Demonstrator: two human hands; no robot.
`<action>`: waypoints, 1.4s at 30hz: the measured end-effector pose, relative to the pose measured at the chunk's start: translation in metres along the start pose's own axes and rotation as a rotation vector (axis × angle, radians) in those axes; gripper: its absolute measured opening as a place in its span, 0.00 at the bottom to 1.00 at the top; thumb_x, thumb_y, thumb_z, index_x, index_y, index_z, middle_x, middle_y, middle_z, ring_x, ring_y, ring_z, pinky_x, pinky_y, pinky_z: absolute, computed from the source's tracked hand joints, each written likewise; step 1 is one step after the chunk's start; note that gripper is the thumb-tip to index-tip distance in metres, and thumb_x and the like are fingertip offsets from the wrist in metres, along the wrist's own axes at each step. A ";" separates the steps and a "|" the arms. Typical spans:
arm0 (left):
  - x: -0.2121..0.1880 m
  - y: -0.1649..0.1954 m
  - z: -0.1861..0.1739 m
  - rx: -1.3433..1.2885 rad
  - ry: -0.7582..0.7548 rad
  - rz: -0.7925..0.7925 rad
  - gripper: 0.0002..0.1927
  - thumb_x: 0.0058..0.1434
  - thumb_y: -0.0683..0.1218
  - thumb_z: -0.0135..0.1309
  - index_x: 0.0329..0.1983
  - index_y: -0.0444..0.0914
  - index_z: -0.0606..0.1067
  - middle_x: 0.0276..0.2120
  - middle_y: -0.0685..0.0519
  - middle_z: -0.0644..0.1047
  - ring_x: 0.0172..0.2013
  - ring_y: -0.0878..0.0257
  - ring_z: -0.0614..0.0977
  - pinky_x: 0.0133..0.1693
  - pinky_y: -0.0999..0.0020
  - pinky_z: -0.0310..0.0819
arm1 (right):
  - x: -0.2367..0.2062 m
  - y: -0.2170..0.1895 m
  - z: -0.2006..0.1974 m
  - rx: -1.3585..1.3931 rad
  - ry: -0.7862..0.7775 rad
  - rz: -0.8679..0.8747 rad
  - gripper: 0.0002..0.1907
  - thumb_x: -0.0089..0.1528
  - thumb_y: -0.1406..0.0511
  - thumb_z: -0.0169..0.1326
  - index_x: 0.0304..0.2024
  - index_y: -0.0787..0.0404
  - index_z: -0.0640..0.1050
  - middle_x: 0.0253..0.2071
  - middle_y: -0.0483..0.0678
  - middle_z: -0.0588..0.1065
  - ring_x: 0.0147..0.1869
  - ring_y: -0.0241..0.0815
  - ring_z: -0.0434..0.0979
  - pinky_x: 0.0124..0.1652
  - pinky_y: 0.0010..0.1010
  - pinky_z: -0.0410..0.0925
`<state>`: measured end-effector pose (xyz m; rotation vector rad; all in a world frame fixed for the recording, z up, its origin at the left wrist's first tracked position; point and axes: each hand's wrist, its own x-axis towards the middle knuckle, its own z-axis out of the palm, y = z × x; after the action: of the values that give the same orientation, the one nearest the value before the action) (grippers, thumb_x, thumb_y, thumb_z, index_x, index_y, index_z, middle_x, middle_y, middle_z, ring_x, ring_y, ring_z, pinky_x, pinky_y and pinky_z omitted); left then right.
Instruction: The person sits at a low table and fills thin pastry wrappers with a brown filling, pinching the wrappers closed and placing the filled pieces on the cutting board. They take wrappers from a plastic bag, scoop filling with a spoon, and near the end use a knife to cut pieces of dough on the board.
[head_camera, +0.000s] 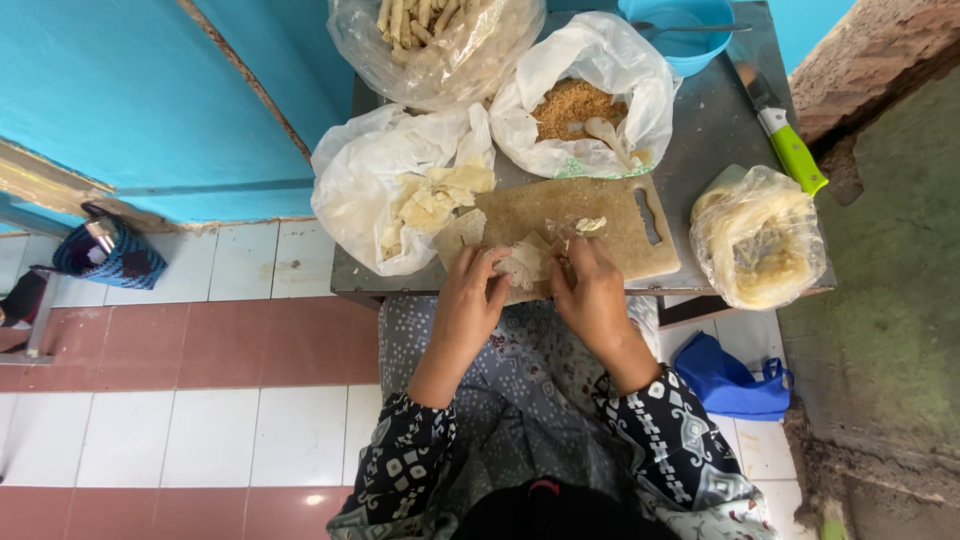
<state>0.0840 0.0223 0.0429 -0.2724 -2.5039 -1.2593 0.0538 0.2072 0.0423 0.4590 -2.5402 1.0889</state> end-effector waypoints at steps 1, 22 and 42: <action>-0.001 0.000 0.000 -0.021 -0.014 -0.025 0.17 0.64 0.38 0.58 0.56 0.36 0.73 0.47 0.45 0.73 0.39 0.55 0.82 0.40 0.61 0.77 | 0.000 -0.002 -0.003 -0.007 -0.006 -0.073 0.15 0.60 0.71 0.60 0.49 0.68 0.76 0.41 0.59 0.75 0.46 0.60 0.75 0.44 0.46 0.69; -0.006 -0.002 0.002 0.150 -0.097 0.090 0.13 0.59 0.37 0.57 0.48 0.37 0.79 0.49 0.51 0.76 0.46 0.52 0.79 0.50 0.57 0.74 | -0.002 0.007 -0.014 0.104 -0.138 -0.070 0.18 0.61 0.73 0.61 0.53 0.65 0.75 0.41 0.55 0.75 0.43 0.55 0.78 0.42 0.41 0.71; -0.058 -0.031 0.003 -0.096 0.404 0.185 0.18 0.73 0.40 0.48 0.64 0.34 0.64 0.59 0.47 0.68 0.49 0.62 0.77 0.51 0.70 0.75 | -0.256 0.120 -0.101 -0.172 0.330 0.533 0.15 0.72 0.73 0.48 0.61 0.71 0.71 0.55 0.60 0.73 0.47 0.49 0.73 0.49 0.36 0.69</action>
<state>0.1278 0.0051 -0.0037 -0.2379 -2.0348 -1.2211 0.2497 0.4008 -0.0770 -0.4360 -2.4749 0.9910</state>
